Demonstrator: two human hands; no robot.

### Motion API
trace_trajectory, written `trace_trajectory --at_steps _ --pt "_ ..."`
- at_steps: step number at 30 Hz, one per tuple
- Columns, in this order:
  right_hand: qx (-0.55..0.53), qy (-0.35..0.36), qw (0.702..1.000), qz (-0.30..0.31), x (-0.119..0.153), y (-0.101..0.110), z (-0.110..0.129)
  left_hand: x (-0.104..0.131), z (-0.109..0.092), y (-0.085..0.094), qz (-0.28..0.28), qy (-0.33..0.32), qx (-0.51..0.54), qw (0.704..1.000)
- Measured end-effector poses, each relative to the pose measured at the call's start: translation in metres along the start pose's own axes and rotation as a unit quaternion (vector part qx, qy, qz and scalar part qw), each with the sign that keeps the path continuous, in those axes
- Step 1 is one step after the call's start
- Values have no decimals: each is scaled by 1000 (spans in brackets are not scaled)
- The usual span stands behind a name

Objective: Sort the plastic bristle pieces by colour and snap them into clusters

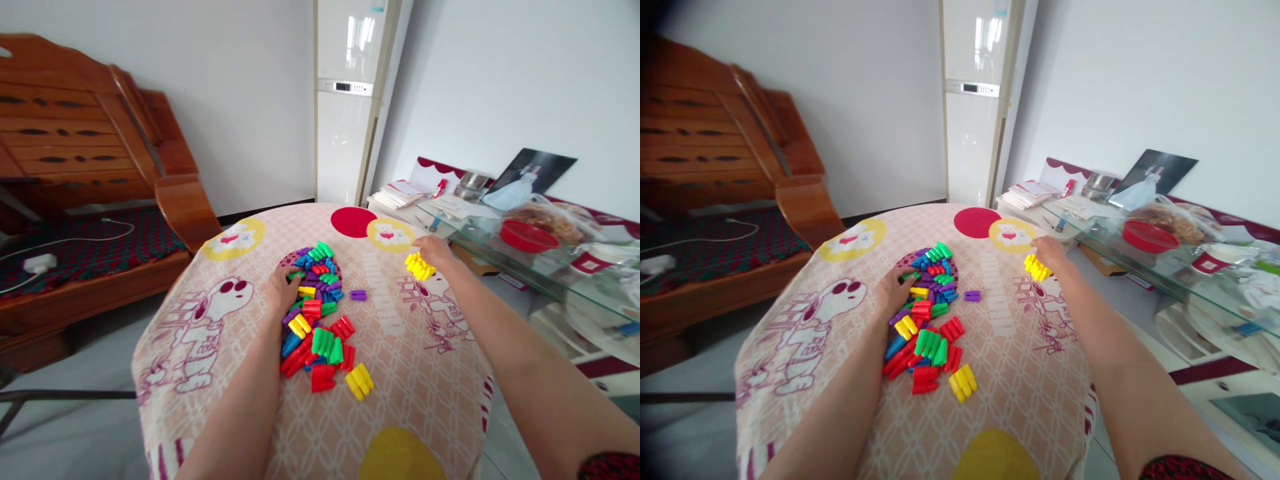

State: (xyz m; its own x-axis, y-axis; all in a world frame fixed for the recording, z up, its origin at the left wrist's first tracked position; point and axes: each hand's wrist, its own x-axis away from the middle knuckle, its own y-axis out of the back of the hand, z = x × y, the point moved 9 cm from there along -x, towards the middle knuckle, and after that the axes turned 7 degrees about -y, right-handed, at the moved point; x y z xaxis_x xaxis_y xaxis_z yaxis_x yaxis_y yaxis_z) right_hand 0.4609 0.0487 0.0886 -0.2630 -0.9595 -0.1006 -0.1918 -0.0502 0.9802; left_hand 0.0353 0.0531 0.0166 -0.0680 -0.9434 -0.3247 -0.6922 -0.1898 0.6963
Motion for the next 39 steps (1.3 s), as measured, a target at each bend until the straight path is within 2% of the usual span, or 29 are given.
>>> trace_trajectory --at_steps 3,6,10,13,16,19,24,28,33,36,39 --pt "-46 41 996 -61 16 24 35 1 -1 -1 -7 -3 10 1000" --pt "-109 146 980 -84 55 46 99 1 0 -2 -10 -6 15 1000" --pt "-201 283 936 -59 127 63 190 1 2 -3 -12 5 14 1000" --pt "-212 343 915 -18 174 63 244 1 0 -1 -12 6 18 1000" --pt "-202 378 903 7 205 60 276 1 -1 1 -10 6 15 1000" --pt "-178 387 904 22 219 56 288 1 -2 2 -4 13 8 1000" --pt "-184 391 901 41 223 52 288 1 0 2 1 20 0 1000" --pt "-287 334 898 -3 201 64 263 -1 3 0 3 12 -3 1000" --pt "-354 247 900 -58 147 78 192 -3 5 -2 2 3 -2 1000" --pt "-297 182 932 -101 105 78 137 -3 4 -2 1 2 -3 1000" --pt "-192 91 970 -114 59 70 82 -3 4 -2 -3 1 -6 1000"
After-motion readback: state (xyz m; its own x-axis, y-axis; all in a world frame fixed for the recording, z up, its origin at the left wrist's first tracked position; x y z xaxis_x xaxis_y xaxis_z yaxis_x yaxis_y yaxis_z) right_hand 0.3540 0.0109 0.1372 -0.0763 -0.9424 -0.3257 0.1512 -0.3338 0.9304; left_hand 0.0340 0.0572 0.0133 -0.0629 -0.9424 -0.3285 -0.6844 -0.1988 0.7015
